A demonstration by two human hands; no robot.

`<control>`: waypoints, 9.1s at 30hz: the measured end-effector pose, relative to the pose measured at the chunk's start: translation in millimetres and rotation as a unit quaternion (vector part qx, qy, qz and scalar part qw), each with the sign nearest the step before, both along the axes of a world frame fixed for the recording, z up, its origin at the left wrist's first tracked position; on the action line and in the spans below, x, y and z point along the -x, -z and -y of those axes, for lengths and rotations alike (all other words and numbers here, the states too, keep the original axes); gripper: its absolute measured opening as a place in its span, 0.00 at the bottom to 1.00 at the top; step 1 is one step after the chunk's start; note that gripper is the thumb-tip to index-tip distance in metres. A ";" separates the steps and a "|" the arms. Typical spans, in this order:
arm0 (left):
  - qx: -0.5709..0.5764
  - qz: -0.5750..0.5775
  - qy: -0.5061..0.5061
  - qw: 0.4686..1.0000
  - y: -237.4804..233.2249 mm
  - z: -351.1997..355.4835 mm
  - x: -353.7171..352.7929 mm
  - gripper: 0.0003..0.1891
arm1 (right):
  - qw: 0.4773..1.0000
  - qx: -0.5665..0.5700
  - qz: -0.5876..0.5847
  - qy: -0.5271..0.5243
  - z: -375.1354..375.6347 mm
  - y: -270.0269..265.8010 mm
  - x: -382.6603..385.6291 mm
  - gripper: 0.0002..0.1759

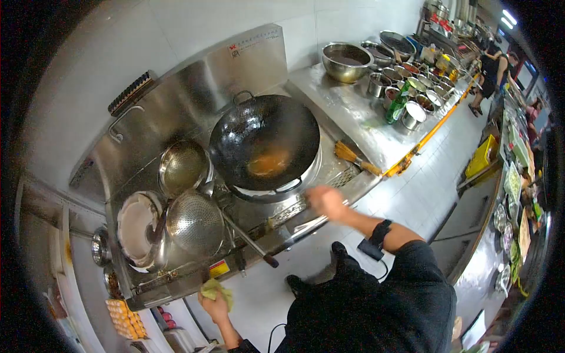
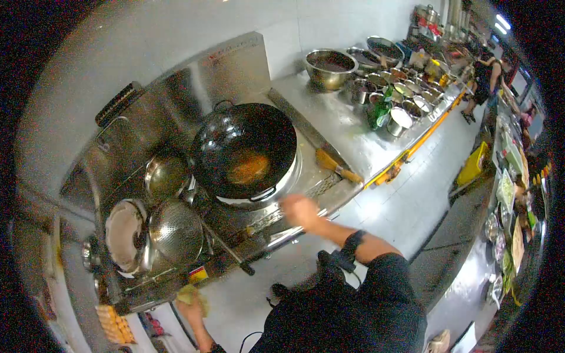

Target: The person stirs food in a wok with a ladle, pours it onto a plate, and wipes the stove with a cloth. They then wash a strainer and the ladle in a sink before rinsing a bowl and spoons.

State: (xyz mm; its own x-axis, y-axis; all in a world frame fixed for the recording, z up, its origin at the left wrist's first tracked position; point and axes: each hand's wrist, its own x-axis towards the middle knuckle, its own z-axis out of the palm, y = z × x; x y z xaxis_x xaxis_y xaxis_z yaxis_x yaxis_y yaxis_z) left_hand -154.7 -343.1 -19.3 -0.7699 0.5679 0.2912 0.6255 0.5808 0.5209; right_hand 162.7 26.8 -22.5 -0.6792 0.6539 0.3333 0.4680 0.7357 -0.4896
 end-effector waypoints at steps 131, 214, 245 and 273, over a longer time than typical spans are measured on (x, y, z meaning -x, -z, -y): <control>-0.348 0.496 -0.103 0.789 -5.6 -355.0 -198.5 0.20 | 0.966 0.116 0.056 -0.226 -178.8 -50.9 203.7 0.20; -0.194 0.468 -0.037 0.862 -55.2 -338.5 -176.9 0.14 | 0.916 -0.069 0.382 -0.104 -226.1 -46.6 180.1 0.12; -0.403 0.757 -0.085 0.506 -46.5 -347.9 -199.6 0.11 | 0.890 -0.106 0.429 -0.117 -259.2 -85.0 178.9 0.12; -0.256 0.603 -0.123 0.746 11.0 -354.4 -195.7 0.26 | 0.950 0.103 0.209 -0.207 -183.2 -30.2 189.0 0.22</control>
State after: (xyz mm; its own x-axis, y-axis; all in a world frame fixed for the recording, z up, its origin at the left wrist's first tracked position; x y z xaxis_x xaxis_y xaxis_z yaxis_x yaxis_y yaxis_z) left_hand 41.1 11.3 -30.3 -0.7103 0.4175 -0.5667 -0.5688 0.1337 0.8115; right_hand -26.3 210.0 7.7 -0.9377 0.3232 -0.1275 0.3436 0.8080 -0.4786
